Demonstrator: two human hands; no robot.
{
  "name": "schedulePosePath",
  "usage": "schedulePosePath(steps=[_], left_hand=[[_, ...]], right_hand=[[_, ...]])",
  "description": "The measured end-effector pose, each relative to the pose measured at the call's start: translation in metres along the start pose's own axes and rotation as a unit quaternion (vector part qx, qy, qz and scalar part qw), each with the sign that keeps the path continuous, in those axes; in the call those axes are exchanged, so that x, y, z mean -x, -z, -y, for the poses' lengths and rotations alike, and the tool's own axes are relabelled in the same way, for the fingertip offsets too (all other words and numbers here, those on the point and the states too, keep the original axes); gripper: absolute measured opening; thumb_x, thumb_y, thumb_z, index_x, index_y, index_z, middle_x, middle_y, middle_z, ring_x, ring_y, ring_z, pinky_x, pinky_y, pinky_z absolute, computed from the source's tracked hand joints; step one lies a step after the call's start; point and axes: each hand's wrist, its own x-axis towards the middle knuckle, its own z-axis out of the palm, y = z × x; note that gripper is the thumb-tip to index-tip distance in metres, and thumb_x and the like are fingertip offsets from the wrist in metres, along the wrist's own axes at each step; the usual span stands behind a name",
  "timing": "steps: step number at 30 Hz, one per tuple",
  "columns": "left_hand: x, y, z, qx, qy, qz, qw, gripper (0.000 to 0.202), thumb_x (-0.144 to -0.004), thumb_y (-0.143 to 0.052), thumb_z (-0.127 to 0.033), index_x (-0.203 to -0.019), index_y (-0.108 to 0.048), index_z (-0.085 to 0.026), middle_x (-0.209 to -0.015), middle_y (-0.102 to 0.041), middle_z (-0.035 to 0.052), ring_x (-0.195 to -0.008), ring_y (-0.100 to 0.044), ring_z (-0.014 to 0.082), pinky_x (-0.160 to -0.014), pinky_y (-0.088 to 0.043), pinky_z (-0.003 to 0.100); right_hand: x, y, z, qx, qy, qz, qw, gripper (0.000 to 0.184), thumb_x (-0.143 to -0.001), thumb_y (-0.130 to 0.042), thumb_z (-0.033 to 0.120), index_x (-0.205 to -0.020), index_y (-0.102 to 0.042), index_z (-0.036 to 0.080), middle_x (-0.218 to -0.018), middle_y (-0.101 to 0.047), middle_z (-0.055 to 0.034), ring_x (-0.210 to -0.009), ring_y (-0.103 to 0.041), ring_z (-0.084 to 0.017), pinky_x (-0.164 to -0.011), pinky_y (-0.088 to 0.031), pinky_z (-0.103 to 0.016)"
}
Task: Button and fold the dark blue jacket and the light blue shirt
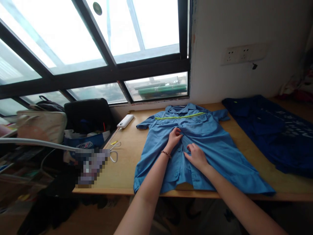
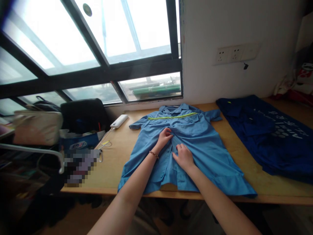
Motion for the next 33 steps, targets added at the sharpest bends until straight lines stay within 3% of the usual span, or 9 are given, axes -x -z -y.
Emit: schedulePosePath(steps=[10,15,18,21,23,26,29,31,33], left_hand=[[-0.003,-0.004,-0.006,-0.035,0.005,0.002,0.999,0.021,-0.068,-0.058,-0.018,-0.088,-0.052,-0.016,-0.055,-0.047,-0.006,-0.051,-0.045,0.0071,-0.052,-0.034,0.017],[0.017,0.002,-0.026,-0.076,0.013,0.05,0.996,0.041,-0.067,-0.056,-0.01,-0.106,-0.051,-0.018,-0.073,-0.059,0.0011,-0.07,-0.056,0.0136,-0.068,-0.043,0.024],[0.039,0.012,-0.043,-0.137,-0.006,0.084,0.987,0.051,-0.062,-0.061,-0.007,-0.111,-0.051,-0.019,-0.092,-0.062,0.007,-0.085,-0.057,0.0184,-0.076,-0.043,0.028],[0.061,0.022,-0.057,-0.256,-0.019,0.108,0.96,0.036,-0.059,-0.065,-0.01,-0.093,-0.062,-0.019,-0.087,-0.062,0.0068,-0.076,-0.057,0.0186,-0.069,-0.043,0.027],[0.07,0.027,-0.059,-0.296,-0.006,0.133,0.946,0.023,-0.057,-0.067,-0.014,-0.08,-0.065,-0.019,-0.073,-0.061,0.0037,-0.064,-0.054,0.0162,-0.06,-0.041,0.025],[0.074,0.031,-0.054,-0.273,0.021,0.156,0.949,0.015,-0.057,-0.067,-0.017,-0.072,-0.063,-0.018,-0.061,-0.058,-0.0003,-0.055,-0.051,0.0131,-0.052,-0.037,0.022],[0.068,0.03,-0.045,-0.202,0.052,0.154,0.966,0.013,-0.058,-0.068,-0.02,-0.068,-0.061,-0.016,-0.057,-0.057,-0.0014,-0.052,-0.051,0.0115,-0.049,-0.037,0.021],[0.061,0.027,-0.042,-0.135,0.097,0.15,0.975,0.015,-0.059,-0.068,-0.024,-0.066,-0.058,-0.015,-0.054,-0.056,-0.0013,-0.048,-0.052,0.0113,-0.047,-0.038,0.021],[0.053,0.02,-0.04,-0.052,0.161,0.138,0.976,0.018,-0.059,-0.068,-0.026,-0.065,-0.056,-0.015,-0.051,-0.055,-0.0011,-0.045,-0.053,0.0117,-0.045,-0.04,0.022]], right_hand=[[0.0,0.01,0.001,0.034,0.002,0.029,0.999,0.029,-0.074,-0.054,0.046,-0.063,-0.051,0.019,-0.067,-0.057,-0.0014,-0.07,-0.051,-0.016,-0.057,-0.03,-0.025],[-0.001,0.016,0.003,0.041,-0.028,0.084,0.995,0.015,-0.07,-0.056,0.033,-0.066,-0.057,0.019,-0.073,-0.062,-0.0032,-0.072,-0.054,-0.017,-0.056,-0.03,-0.025],[-0.004,0.017,-0.003,-0.017,-0.065,0.113,0.991,0.011,-0.069,-0.053,0.026,-0.065,-0.061,0.019,-0.068,-0.063,-0.003,-0.066,-0.054,-0.015,-0.054,-0.029,-0.024],[-0.007,0.016,-0.014,-0.176,-0.097,0.138,0.97,0.015,-0.067,-0.055,0.027,-0.058,-0.062,0.018,-0.056,-0.059,-0.0008,-0.057,-0.051,-0.014,-0.052,-0.03,-0.024],[-0.01,0.017,-0.02,-0.333,-0.148,0.146,0.92,0.019,-0.065,-0.058,0.032,-0.057,-0.063,0.016,-0.047,-0.052,0.0014,-0.047,-0.045,-0.011,-0.047,-0.028,-0.023],[-0.014,0.02,-0.027,-0.556,-0.242,0.114,0.787,0.021,-0.062,-0.063,0.035,-0.065,-0.064,0.014,-0.044,-0.049,0.0029,-0.04,-0.038,-0.008,-0.041,-0.027,-0.021],[-0.018,0.022,-0.029,-0.688,-0.286,0.076,0.663,0.016,-0.061,-0.065,0.027,-0.071,-0.065,0.014,-0.055,-0.057,0.0,-0.046,-0.047,-0.009,-0.045,-0.036,-0.021],[-0.021,0.023,-0.028,-0.728,-0.302,0.071,0.611,0.01,-0.064,-0.063,0.022,-0.071,-0.065,0.015,-0.061,-0.061,-0.0012,-0.052,-0.052,-0.01,-0.051,-0.042,-0.021],[-0.023,0.022,-0.027,-0.746,-0.308,0.078,0.586,0.007,-0.067,-0.06,0.02,-0.07,-0.065,0.016,-0.064,-0.062,-0.0016,-0.055,-0.054,-0.01,-0.055,-0.044,-0.021]])
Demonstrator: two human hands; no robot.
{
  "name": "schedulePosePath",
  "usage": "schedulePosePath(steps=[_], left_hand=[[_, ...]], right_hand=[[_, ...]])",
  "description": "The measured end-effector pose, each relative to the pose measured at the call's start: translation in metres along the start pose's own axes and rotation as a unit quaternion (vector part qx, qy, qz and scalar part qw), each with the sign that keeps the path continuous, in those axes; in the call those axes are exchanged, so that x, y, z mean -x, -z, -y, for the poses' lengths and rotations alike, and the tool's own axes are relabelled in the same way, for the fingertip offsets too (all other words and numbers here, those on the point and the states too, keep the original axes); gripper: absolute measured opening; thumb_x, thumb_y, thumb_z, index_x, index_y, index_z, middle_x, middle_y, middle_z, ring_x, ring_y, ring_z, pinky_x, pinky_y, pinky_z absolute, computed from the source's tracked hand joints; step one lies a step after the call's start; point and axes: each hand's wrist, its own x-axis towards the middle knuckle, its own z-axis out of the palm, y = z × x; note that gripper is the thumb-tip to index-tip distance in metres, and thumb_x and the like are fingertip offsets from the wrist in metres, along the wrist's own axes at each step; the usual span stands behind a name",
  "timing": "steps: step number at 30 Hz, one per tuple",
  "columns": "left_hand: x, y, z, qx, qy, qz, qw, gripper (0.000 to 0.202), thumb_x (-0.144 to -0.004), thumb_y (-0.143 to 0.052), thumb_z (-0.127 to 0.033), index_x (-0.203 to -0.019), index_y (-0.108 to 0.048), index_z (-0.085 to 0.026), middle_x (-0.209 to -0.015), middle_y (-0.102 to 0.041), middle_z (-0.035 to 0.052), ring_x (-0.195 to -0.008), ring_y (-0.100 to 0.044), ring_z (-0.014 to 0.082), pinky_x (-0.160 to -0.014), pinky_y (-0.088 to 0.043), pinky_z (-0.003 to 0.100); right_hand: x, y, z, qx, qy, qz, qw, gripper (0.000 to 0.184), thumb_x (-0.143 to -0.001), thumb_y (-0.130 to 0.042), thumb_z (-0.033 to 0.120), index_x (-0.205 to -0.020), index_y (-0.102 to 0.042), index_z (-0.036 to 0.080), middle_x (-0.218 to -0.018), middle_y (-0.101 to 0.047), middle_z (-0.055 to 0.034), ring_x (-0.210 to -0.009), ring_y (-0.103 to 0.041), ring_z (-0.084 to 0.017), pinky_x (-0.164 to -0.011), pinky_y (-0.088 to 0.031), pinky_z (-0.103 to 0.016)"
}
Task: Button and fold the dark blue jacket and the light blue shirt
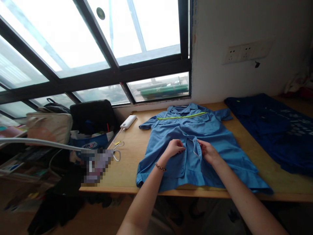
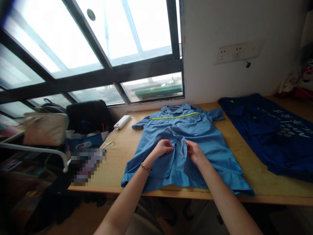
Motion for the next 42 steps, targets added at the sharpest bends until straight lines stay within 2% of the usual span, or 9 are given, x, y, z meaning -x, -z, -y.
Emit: schedulePosePath(steps=[3,6,10,16,22,27,29,35,42], left_hand=[[-0.01,-0.009,-0.002,0.155,0.055,-0.015,0.986,0.023,-0.058,-0.071,-0.026,-0.065,-0.054,-0.013,-0.054,-0.058,0.0012,-0.05,-0.058,0.0128,-0.048,-0.045,0.022],[-0.013,-0.017,-0.001,0.287,0.075,-0.042,0.954,0.026,-0.057,-0.074,-0.025,-0.067,-0.054,-0.011,-0.061,-0.061,0.0036,-0.056,-0.061,0.0125,-0.054,-0.049,0.022],[-0.005,-0.023,0.002,0.36,0.086,-0.033,0.928,0.027,-0.057,-0.075,-0.021,-0.073,-0.056,-0.01,-0.064,-0.063,0.0053,-0.062,-0.064,0.0144,-0.059,-0.051,0.023],[0.004,-0.022,-0.008,0.38,0.086,-0.015,0.921,0.025,-0.058,-0.074,-0.018,-0.075,-0.058,-0.009,-0.068,-0.065,0.008,-0.065,-0.065,0.0166,-0.062,-0.052,0.024],[0.005,-0.022,-0.015,0.368,0.085,-0.023,0.925,0.028,-0.057,-0.076,-0.022,-0.075,-0.059,-0.008,-0.068,-0.066,0.0087,-0.065,-0.065,0.0166,-0.062,-0.053,0.024],[0.005,-0.025,-0.015,0.341,0.077,-0.034,0.936,0.026,-0.058,-0.075,-0.023,-0.073,-0.059,-0.009,-0.064,-0.065,0.0071,-0.06,-0.064,0.0148,-0.058,-0.052,0.022],[0.005,-0.026,-0.015,0.327,0.075,-0.039,0.941,0.025,-0.058,-0.074,-0.023,-0.071,-0.059,-0.009,-0.062,-0.065,0.0062,-0.056,-0.063,0.0134,-0.055,-0.052,0.021],[0.003,-0.024,-0.011,0.335,0.067,-0.044,0.939,0.024,-0.061,-0.073,-0.024,-0.074,-0.059,-0.008,-0.065,-0.066,0.0087,-0.059,-0.064,0.0142,-0.056,-0.052,0.02],[0.005,-0.021,-0.013,0.365,0.061,-0.015,0.929,0.025,-0.063,-0.072,-0.024,-0.078,-0.059,-0.008,-0.069,-0.067,0.0103,-0.062,-0.065,0.0152,-0.06,-0.053,0.021]], right_hand=[[-0.002,-0.001,-0.004,0.008,-0.009,0.006,1.0,0.008,-0.07,-0.057,0.021,-0.07,-0.064,0.016,-0.066,-0.062,-0.002,-0.056,-0.055,-0.011,-0.056,-0.044,-0.022],[-0.004,-0.001,-0.01,0.03,0.001,-0.004,1.0,0.007,-0.067,-0.06,0.022,-0.071,-0.063,0.017,-0.065,-0.062,-0.0009,-0.055,-0.054,-0.01,-0.053,-0.043,-0.021],[-0.005,0.001,-0.015,0.041,0.005,0.001,0.999,0.013,-0.062,-0.066,0.025,-0.071,-0.062,0.016,-0.057,-0.055,0.0023,-0.048,-0.047,-0.007,-0.047,-0.038,-0.019],[0.0,-0.001,-0.013,0.068,0.006,0.031,0.997,0.019,-0.059,-0.069,0.031,-0.063,-0.058,0.015,-0.048,-0.044,0.0055,-0.041,-0.035,-0.004,-0.038,-0.026,-0.018],[0.004,-0.005,-0.01,0.119,0.026,0.031,0.992,0.027,-0.057,-0.069,0.038,-0.056,-0.054,0.016,-0.045,-0.041,0.0056,-0.038,-0.031,-0.004,-0.036,-0.018,-0.02],[0.008,-0.007,-0.011,0.125,0.053,0.055,0.989,0.028,-0.057,-0.069,0.04,-0.062,-0.059,0.015,-0.044,-0.038,0.0073,-0.037,-0.026,-0.003,-0.036,-0.014,-0.02],[0.008,-0.007,-0.014,0.154,0.06,0.044,0.985,0.029,-0.057,-0.069,0.041,-0.065,-0.061,0.014,-0.042,-0.038,0.0077,-0.035,-0.024,-0.002,-0.035,-0.011,-0.02],[0.003,-0.003,-0.02,0.161,0.086,-0.019,0.983,0.033,-0.057,-0.069,0.043,-0.053,-0.053,0.015,-0.04,-0.039,0.0074,-0.034,-0.026,-0.002,-0.035,-0.01,-0.02],[0.003,-0.002,-0.018,0.143,0.073,0.015,0.987,0.032,-0.059,-0.069,0.041,-0.053,-0.051,0.015,-0.041,-0.039,0.0075,-0.034,-0.026,-0.002,-0.036,-0.013,-0.021]])
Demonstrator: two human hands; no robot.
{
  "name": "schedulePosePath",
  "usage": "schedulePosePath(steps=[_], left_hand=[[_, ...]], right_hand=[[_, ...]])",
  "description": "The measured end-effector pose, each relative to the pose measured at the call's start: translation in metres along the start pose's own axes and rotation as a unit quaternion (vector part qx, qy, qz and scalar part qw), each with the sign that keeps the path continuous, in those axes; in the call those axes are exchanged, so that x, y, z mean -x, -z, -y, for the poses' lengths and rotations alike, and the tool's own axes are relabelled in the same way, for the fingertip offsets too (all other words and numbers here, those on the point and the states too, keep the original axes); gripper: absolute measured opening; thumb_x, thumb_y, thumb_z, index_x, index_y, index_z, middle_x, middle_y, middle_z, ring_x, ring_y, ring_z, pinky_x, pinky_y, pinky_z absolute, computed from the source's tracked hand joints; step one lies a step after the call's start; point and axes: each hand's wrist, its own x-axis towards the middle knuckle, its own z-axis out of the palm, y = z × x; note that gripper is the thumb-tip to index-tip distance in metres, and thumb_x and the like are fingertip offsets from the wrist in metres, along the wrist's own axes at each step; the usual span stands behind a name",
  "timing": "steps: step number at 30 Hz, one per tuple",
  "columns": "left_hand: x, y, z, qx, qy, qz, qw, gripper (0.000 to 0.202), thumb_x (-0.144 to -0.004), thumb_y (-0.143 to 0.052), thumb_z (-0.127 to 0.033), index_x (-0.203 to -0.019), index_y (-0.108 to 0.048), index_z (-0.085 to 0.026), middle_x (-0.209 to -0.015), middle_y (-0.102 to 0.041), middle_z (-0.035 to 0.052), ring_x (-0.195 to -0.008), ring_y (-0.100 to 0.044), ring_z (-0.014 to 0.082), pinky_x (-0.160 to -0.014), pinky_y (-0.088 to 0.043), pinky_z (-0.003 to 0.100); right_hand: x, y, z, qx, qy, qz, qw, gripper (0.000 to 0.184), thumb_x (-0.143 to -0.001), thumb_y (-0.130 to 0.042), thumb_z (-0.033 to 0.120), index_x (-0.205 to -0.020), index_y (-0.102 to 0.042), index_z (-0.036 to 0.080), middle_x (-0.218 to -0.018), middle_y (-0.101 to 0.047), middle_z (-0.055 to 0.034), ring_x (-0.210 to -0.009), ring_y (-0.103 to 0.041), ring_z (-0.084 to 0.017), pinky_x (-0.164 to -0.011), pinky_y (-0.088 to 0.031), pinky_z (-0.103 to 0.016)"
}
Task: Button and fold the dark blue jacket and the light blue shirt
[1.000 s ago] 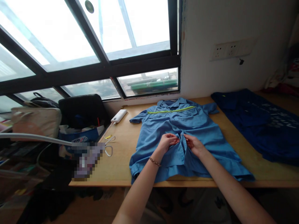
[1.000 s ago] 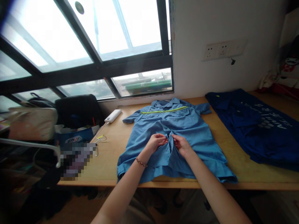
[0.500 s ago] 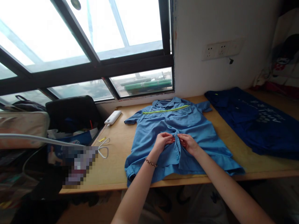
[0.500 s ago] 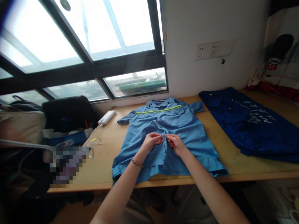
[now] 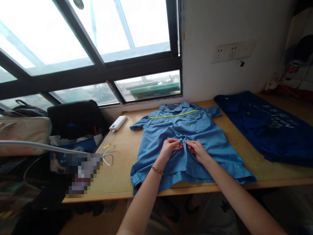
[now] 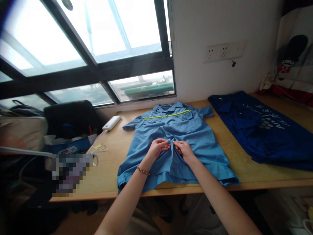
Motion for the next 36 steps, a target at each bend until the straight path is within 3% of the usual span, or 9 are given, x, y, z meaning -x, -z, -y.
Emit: schedulePosePath(steps=[9,15,24,29,36], left_hand=[[0.002,-0.001,-0.001,0.007,-0.003,0.007,1.0,0.027,-0.063,-0.072,-0.024,-0.079,-0.061,-0.006,-0.07,-0.067,0.0109,-0.065,-0.065,0.0168,-0.06,-0.053,0.022],[0.002,-0.002,-0.001,-0.004,-0.008,0.004,1.0,0.027,-0.061,-0.074,-0.025,-0.077,-0.063,-0.006,-0.067,-0.067,0.0096,-0.064,-0.065,0.0169,-0.061,-0.053,0.022],[0.001,-0.003,0.0,-0.027,0.003,0.002,1.0,0.028,-0.057,-0.075,-0.025,-0.075,-0.065,-0.006,-0.066,-0.067,0.0092,-0.06,-0.064,0.016,-0.061,-0.053,0.025],[0.002,-0.005,0.002,-0.039,-0.006,0.012,0.999,0.03,-0.058,-0.074,-0.03,-0.075,-0.063,-0.007,-0.065,-0.066,0.007,-0.058,-0.062,0.0138,-0.06,-0.051,0.024],[0.0,-0.009,0.008,-0.073,-0.032,-0.016,0.997,0.034,-0.058,-0.073,-0.032,-0.081,-0.057,-0.013,-0.056,-0.058,-0.0017,-0.048,-0.054,0.0076,-0.047,-0.045,0.017]], right_hand=[[0.0,0.001,0.001,-0.021,-0.019,-0.012,1.0,0.025,-0.054,-0.072,0.031,-0.071,-0.065,0.013,-0.049,-0.052,0.0029,-0.041,-0.039,-0.005,-0.039,-0.024,-0.019],[0.003,-0.004,0.001,0.055,0.06,-0.065,0.995,0.026,-0.056,-0.07,0.031,-0.074,-0.069,0.013,-0.05,-0.057,0.0006,-0.043,-0.043,-0.007,-0.042,-0.029,-0.02],[0.003,-0.004,-0.002,0.125,0.121,-0.072,0.982,0.03,-0.06,-0.067,0.036,-0.079,-0.069,0.013,-0.057,-0.062,-0.0027,-0.048,-0.05,-0.011,-0.046,-0.036,-0.022],[0.005,-0.007,-0.002,0.209,0.152,-0.08,0.963,0.027,-0.063,-0.064,0.037,-0.078,-0.065,0.014,-0.057,-0.061,-0.0017,-0.05,-0.053,-0.013,-0.047,-0.039,-0.023],[0.009,-0.01,-0.007,0.355,0.225,-0.088,0.903,0.013,-0.068,-0.059,0.028,-0.077,-0.056,0.019,-0.048,-0.052,0.0051,-0.045,-0.048,-0.011,-0.049,-0.036,-0.021]])
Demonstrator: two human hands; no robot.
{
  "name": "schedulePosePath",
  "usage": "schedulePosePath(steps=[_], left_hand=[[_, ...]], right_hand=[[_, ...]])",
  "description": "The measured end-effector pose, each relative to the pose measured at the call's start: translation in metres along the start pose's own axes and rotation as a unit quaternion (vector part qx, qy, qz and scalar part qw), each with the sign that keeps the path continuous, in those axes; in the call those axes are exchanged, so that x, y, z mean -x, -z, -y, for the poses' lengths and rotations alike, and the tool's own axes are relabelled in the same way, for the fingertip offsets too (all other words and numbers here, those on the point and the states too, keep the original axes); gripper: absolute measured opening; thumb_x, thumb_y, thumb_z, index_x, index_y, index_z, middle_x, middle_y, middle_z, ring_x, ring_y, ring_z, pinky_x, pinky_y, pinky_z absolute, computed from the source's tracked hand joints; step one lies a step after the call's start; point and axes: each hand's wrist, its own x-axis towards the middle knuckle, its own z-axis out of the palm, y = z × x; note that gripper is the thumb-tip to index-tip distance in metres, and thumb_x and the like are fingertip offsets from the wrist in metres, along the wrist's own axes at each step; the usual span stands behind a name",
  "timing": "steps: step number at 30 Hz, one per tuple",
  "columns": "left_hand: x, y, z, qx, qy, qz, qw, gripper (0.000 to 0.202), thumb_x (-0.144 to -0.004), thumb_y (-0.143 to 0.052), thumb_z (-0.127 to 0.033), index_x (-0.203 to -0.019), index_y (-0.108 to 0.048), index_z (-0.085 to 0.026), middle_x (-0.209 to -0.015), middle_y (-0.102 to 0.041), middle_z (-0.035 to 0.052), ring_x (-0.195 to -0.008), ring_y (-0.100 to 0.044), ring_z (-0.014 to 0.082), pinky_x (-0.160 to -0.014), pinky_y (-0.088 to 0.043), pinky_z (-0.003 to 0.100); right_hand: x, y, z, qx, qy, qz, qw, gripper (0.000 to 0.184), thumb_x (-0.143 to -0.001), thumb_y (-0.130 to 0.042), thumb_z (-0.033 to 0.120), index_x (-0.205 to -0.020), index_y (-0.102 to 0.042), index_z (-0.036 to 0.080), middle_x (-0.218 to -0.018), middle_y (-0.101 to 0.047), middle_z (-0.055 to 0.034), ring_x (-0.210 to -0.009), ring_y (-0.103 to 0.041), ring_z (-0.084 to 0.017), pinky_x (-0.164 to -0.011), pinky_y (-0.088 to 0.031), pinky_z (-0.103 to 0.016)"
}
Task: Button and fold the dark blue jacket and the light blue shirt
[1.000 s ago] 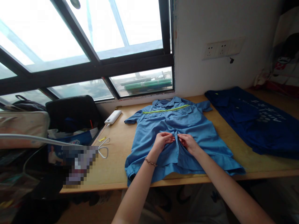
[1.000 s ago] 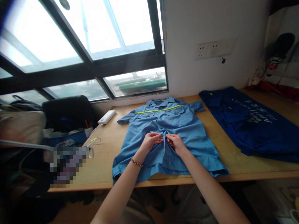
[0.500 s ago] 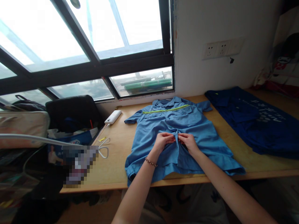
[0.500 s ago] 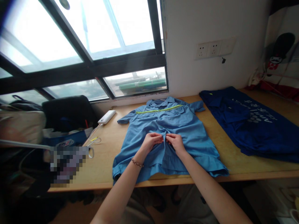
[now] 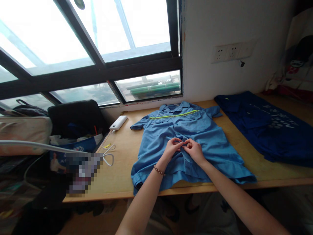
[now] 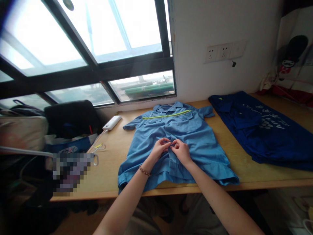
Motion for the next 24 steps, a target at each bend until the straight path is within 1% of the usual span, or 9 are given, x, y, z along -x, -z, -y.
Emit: schedulePosePath(steps=[5,11,24], left_hand=[[-0.0033,0.002,0.0066,0.014,0.01,-0.007,1.0,0.037,-0.057,-0.074,-0.031,-0.083,-0.052,-0.014,-0.057,-0.056,-0.0023,-0.048,-0.053,0.0081,-0.048,-0.044,0.018],[-0.004,0.0051,0.0094,0.051,0.006,-0.008,0.999,0.037,-0.059,-0.072,-0.029,-0.085,-0.051,-0.015,-0.056,-0.052,-0.0042,-0.048,-0.051,0.007,-0.048,-0.044,0.018],[-0.0041,0.005,0.0079,0.075,0.019,-0.016,0.997,0.034,-0.057,-0.07,-0.023,-0.084,-0.05,-0.016,-0.057,-0.051,-0.0039,-0.049,-0.052,0.0083,-0.049,-0.044,0.02]], right_hand=[[0.0021,-0.0018,0.0016,0.033,0.022,0.013,0.999,0.012,-0.07,-0.055,0.024,-0.081,-0.053,0.02,-0.047,-0.049,0.0074,-0.045,-0.047,-0.01,-0.051,-0.036,-0.021],[0.0005,-0.0024,0.0026,0.023,0.019,0.024,0.999,0.018,-0.069,-0.056,0.025,-0.086,-0.053,0.019,-0.046,-0.047,0.0085,-0.044,-0.045,-0.01,-0.05,-0.036,-0.02],[0.001,-0.0024,0.0036,-0.001,0.019,0.027,0.999,0.022,-0.07,-0.057,0.027,-0.09,-0.054,0.019,-0.046,-0.045,0.008,-0.044,-0.044,-0.01,-0.051,-0.036,-0.021]])
